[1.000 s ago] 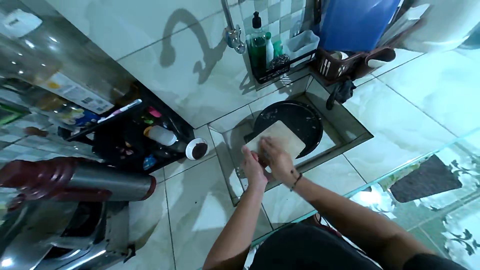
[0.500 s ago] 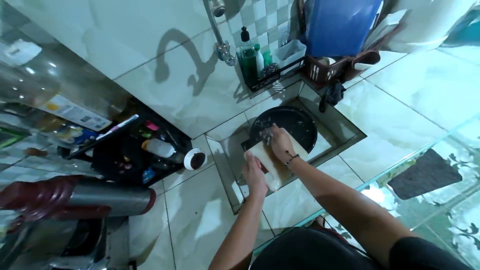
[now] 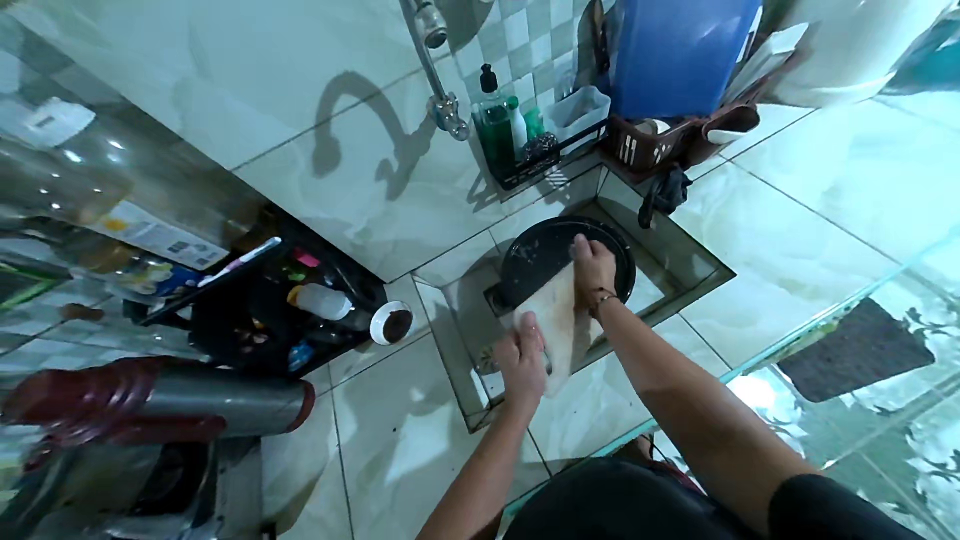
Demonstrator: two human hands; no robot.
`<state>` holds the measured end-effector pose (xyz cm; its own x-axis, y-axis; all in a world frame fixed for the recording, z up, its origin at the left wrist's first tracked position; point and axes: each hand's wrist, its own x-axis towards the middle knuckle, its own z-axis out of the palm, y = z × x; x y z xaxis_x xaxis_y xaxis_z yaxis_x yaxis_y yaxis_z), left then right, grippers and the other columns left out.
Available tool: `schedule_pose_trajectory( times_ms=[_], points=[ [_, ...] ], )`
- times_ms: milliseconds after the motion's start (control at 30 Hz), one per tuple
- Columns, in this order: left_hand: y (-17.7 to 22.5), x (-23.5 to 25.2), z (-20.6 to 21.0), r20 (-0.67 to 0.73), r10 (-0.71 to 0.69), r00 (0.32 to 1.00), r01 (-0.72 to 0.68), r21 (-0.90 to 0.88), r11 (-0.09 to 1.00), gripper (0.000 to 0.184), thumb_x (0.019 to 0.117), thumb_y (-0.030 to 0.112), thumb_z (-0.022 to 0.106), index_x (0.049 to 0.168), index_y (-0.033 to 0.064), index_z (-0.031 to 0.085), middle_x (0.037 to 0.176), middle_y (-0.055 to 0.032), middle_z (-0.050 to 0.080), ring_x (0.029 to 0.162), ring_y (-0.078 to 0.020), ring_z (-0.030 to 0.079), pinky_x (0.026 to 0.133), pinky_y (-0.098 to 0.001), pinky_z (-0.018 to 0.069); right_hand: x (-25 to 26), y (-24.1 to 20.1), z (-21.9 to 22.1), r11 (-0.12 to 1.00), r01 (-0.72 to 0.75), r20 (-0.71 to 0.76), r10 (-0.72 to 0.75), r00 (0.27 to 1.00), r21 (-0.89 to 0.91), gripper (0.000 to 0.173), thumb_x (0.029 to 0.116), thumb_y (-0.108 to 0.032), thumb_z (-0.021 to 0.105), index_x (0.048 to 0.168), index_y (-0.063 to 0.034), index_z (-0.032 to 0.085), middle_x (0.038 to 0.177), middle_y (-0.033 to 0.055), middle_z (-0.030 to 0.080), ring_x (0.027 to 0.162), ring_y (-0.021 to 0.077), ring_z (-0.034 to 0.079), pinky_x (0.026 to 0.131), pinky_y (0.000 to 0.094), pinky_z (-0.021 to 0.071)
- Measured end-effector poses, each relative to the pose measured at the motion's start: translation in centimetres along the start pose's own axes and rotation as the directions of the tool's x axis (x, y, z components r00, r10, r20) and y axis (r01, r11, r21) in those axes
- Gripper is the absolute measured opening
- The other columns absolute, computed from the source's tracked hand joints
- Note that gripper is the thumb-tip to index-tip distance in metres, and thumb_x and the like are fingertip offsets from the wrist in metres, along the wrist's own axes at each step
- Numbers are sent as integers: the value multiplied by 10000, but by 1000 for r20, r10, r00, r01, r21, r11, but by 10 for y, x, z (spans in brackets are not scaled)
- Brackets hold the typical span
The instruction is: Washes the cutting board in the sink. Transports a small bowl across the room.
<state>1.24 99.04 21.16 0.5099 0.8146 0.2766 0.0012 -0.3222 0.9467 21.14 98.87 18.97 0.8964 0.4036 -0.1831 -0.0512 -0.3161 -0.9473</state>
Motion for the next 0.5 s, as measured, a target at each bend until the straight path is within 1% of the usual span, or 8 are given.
schedule_pose_trajectory(
  times_ms=[67,133,200,267,300,367,433,500],
  points=[
    [-7,-7,-7,112,100,989,-110,83,990,343,1039,182,487,843,-34,667,718,2,627,687,-1,609,691,-208,536,6,-8,-4,953,-155,-109,188,976,260,593,1052,-524,478,1017,28,691,944,183,663,880,298,626,818,530,508],
    [-15,-12,-11,173,65,983,-88,127,988,429,1013,303,577,1145,-93,676,1048,-138,721,979,-105,687,903,-296,565,12,-12,-6,832,-181,-139,293,946,524,488,1047,-495,516,951,-33,644,769,47,568,673,152,549,660,371,510],
    [-29,-16,-12,176,-68,982,59,58,997,719,967,441,627,1408,-105,472,1458,-260,508,1351,-271,512,1128,-404,441,18,-12,-12,662,-131,-114,314,942,738,345,1049,-412,519,867,-122,562,596,-45,466,470,73,455,476,272,461],
    [-25,-25,-8,179,-385,905,409,-118,905,826,1001,360,578,1609,7,145,1655,-241,197,1498,-309,305,1182,-460,358,23,-9,-19,555,-66,-112,280,953,829,302,1038,-334,509,790,-162,501,521,-59,435,403,63,430,417,251,434],
    [-18,-28,-4,219,-550,806,589,-199,783,780,1070,376,450,1647,120,-7,1690,-215,92,1515,-335,276,1164,-522,369,25,-7,-21,541,-28,-125,244,962,841,306,1041,-313,496,773,-165,492,509,-57,438,392,62,435,409,244,435],
    [-7,-27,5,307,-713,630,772,-347,533,676,1107,491,256,1643,266,-90,1694,-194,109,1459,-380,390,1078,-566,470,28,-6,-24,526,24,-138,178,974,850,330,1062,-298,455,767,-156,495,517,-46,463,405,66,459,425,236,447],
    [2,-21,8,359,-684,635,739,-543,400,583,1112,479,206,1602,165,156,1554,-204,405,1282,-349,581,978,-500,551,29,-3,-24,509,65,-138,107,985,858,359,1069,-275,420,739,-156,498,515,-45,485,417,69,481,447,237,467],
    [7,-9,8,292,-694,658,622,-729,284,357,1123,272,339,1314,13,493,1146,-186,664,995,-281,703,876,-400,602,24,3,-25,468,81,-100,16,995,880,383,1076,-264,374,718,-176,478,521,-54,485,446,76,496,500,251,488]
  ],
)
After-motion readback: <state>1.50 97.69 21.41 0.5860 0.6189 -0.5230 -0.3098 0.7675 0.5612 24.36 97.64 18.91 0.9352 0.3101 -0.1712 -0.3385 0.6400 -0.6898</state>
